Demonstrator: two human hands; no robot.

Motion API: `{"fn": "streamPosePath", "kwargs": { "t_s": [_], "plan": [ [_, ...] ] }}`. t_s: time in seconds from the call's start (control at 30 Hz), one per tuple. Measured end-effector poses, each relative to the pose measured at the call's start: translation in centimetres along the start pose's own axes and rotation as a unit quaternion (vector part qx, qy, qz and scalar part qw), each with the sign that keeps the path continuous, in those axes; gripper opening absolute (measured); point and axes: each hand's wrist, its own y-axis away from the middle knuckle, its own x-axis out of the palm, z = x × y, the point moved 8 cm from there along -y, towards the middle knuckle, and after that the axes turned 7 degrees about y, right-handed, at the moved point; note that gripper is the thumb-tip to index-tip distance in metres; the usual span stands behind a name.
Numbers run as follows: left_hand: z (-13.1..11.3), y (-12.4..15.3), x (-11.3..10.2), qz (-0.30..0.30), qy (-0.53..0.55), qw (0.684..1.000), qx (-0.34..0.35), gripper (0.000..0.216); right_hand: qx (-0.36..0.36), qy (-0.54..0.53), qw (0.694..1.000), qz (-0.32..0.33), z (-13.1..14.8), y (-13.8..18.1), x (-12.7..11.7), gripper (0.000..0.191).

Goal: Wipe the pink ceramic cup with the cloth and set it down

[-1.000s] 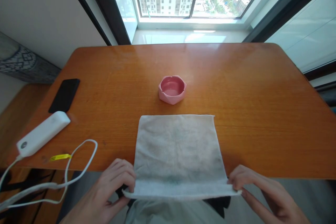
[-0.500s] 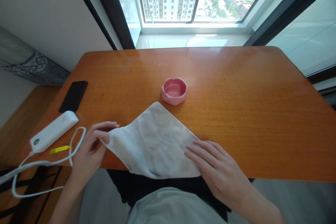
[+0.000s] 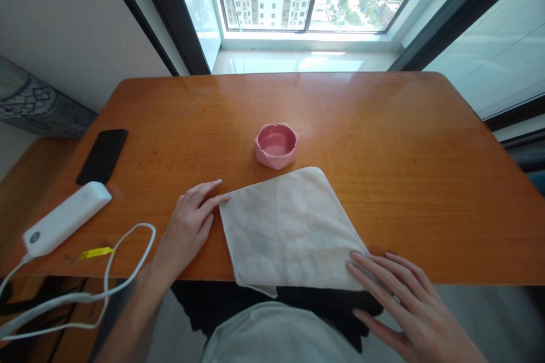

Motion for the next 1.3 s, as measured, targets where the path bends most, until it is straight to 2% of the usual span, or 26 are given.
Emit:
{"fn": "streamPosePath", "kwargs": {
  "t_s": [0.1, 0.17, 0.23, 0.3, 0.33, 0.43, 0.5, 0.6, 0.77, 0.9, 1.03, 1.13, 1.23, 1.3],
  "plan": [
    [-2.1, 0.6, 0.1, -0.036, -0.039, 0.999, 0.003, 0.05, 0.001, 0.036, 0.999, 0.014, -0.1, 1.6, 0.7, 0.061],
    [-4.8, 2.4, -0.2, -0.09, -0.023, 0.994, 0.06, 0.048, 0.007, 0.049, 0.999, 0.012, -0.5, 2.4, 1.1, 0.07],
    [-8.8, 5.2, 0.5, -0.101, 0.022, 0.972, 0.21, 0.035, 0.005, 0.045, 0.999, 0.0, -1.0, 2.9, 1.3, 0.071],
    [-12.4, 8.5, 2.3, -0.06, 0.024, 0.929, 0.364, 0.024, -0.013, 0.029, 0.999, -0.014, -1.4, 3.2, 1.4, 0.061],
    [-13.4, 9.8, 3.7, -0.015, 0.01, 0.914, 0.406, 0.018, -0.025, 0.019, 0.999, -0.021, -1.6, 3.2, 1.3, 0.054],
    [-13.8, 10.7, 6.3, 0.041, -0.055, 0.92, 0.386, 0.022, -0.054, -0.01, 0.998, -0.031, -2.3, 3.1, 0.9, 0.035],
    [-13.6, 10.6, 6.8, 0.035, -0.088, 0.923, 0.373, 0.026, -0.064, -0.031, 0.997, -0.033, -2.7, 2.9, 0.5, 0.029],
    [-13.5, 10.5, 6.4, 0.01, -0.085, 0.925, 0.37, 0.027, -0.066, -0.065, 0.995, -0.028, -3.4, 2.5, 0.0, 0.027],
    [-13.4, 10.6, 6.3, 0.01, -0.087, 0.931, 0.353, 0.028, 0.066, -0.17, 0.983, -0.023, -5.7, 2.1, -0.1, 0.025],
    [-13.4, 11.0, 6.5, 0.01, -0.052, 0.935, 0.351, 0.021, 0.113, -0.236, 0.965, -0.026, -6.7, 1.2, -0.4, 0.02],
    [-13.3, 11.1, 4.8, -0.041, 0.081, 0.945, 0.315, 0.012, 0.153, -0.279, 0.948, -0.024, -7.1, -0.6, -1.0, 0.016],
    [-13.0, 10.2, 3.1, -0.047, 0.166, 0.95, 0.259, 0.012, 0.197, -0.322, 0.925, -0.034, -7.4, -1.7, -1.2, 0.013],
    [-11.8, 8.2, 1.2, -0.072, 0.194, 0.966, 0.157, 0.011, 0.216, -0.335, 0.915, -0.064, -7.9, -3.4, -1.4, 0.01],
    [-10.2, 6.7, -0.4, -0.142, 0.204, 0.966, 0.073, 0.016, 0.231, -0.316, 0.917, -0.072, -8.7, -5.3, -1.2, 0.013]
  ]
}}
